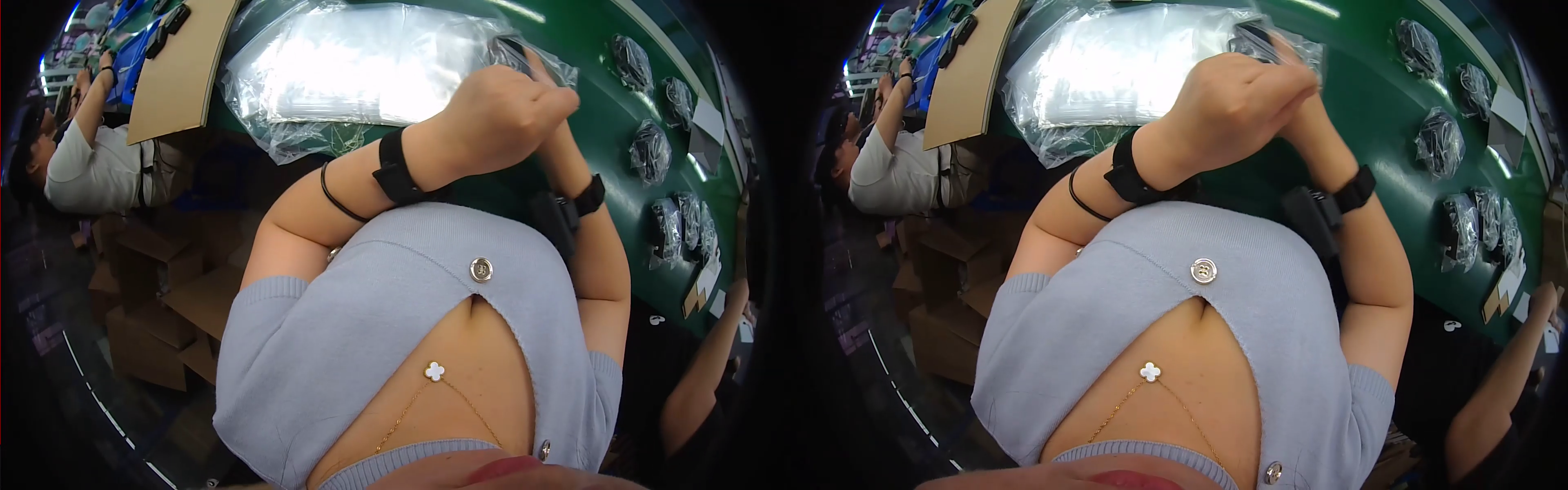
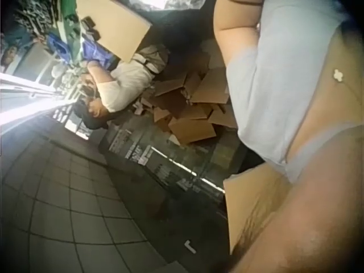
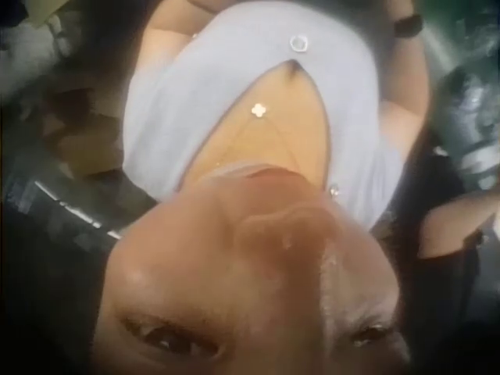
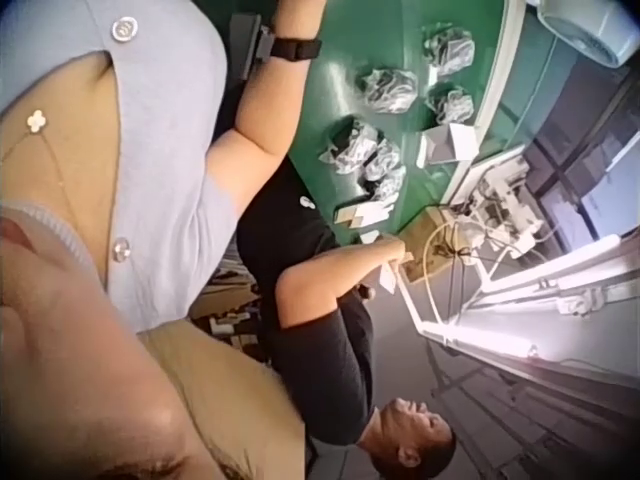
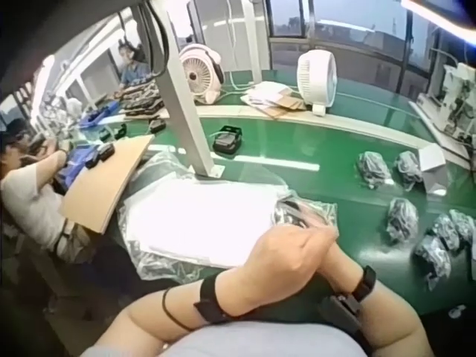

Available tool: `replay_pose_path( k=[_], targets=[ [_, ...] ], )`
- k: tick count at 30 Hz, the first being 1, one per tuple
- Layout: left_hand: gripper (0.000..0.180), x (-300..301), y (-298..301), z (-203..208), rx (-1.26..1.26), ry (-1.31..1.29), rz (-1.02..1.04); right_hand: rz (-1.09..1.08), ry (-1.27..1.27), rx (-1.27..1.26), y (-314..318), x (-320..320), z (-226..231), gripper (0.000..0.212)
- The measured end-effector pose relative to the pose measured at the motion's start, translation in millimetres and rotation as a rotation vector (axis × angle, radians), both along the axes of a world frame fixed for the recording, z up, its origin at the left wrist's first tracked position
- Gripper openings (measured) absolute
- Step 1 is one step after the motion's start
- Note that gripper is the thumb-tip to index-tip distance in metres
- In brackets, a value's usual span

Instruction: The person packages black electronic devices by hand, picking up each device, sliding it into a plastic bag, and setting it aside on the green table. The person repeats this process, occasionally separating a new bag from a stack or picking up a device from a box.

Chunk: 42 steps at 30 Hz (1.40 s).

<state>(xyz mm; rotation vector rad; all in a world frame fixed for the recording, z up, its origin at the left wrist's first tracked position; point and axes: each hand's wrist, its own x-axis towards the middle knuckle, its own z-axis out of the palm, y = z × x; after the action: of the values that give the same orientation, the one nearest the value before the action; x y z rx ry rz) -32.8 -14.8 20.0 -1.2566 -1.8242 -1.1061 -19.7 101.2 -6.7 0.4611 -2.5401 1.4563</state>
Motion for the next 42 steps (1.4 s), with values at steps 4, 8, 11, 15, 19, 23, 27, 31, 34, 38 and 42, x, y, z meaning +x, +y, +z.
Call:
replay_pose_path(
  k=[4, 8, 11, 15, 19, 23, 27, 31, 34, 38, 42],
  targets=[
    [0.015, 10.9, 15.2, 7.5, -0.235, -0.041, -0.113, 0.002, -0.324, -0.494, -7.6, 2.1, 5.9, 0.052],
    [0.013, 24.9, 24.1, 5.0, -0.391, -0.128, -0.242, 0.019, -0.557, -0.855, -4.5, -5.0, 3.6, 0.057],
    [0.01, 25.4, 21.2, -1.6, -0.417, -0.254, -0.321, -0.001, 0.305, 0.373, 6.1, -16.7, -22.0, 0.073],
    [0.021, 1.6, 4.5, -0.6, -0.097, -0.335, -0.236, 0.132, -0.076, -0.437, 21.4, -9.1, -32.0, 0.073],
    [0.029, -48.0, -50.7, -34.0, -0.039, -0.316, 0.448, -0.104, 0.263, 0.642, 21.6, 4.3, -5.6, 0.064],
    [0.031, -43.6, -62.6, -49.0, -0.269, -0.694, 0.493, -0.198, 0.211, 0.74, 15.8, -11.3, -16.5, 0.061],
    [0.027, -36.7, -54.9, -43.1, -0.21, -1.111, 0.336, -0.149, 0.182, 0.413, 37.3, -38.9, -32.0, 0.056],
    [0.012, -48.0, -62.1, -102.3, -0.285, -0.577, 0.448, 0.04, 0.119, 0.278, 50.2, -31.5, -25.5, 0.043],
    [0.038, -107.2, -23.1, -184.1, -0.276, -0.69, 0.363, 0.278, 0.7, 0.905, 195.8, -45.7, -89.8, 0.059],
    [0.045, -123.5, -26.7, -139.6, -0.515, -1.288, 0.255, 0.043, -0.122, -0.636, 135.5, 21.7, -35.9, 0.057],
    [0.042, -65.9, -65.8, -88.8, -0.259, -1.153, 0.232, -0.094, -0.228, -0.055, 122.7, 36.8, -22.6, 0.067]
  ],
)
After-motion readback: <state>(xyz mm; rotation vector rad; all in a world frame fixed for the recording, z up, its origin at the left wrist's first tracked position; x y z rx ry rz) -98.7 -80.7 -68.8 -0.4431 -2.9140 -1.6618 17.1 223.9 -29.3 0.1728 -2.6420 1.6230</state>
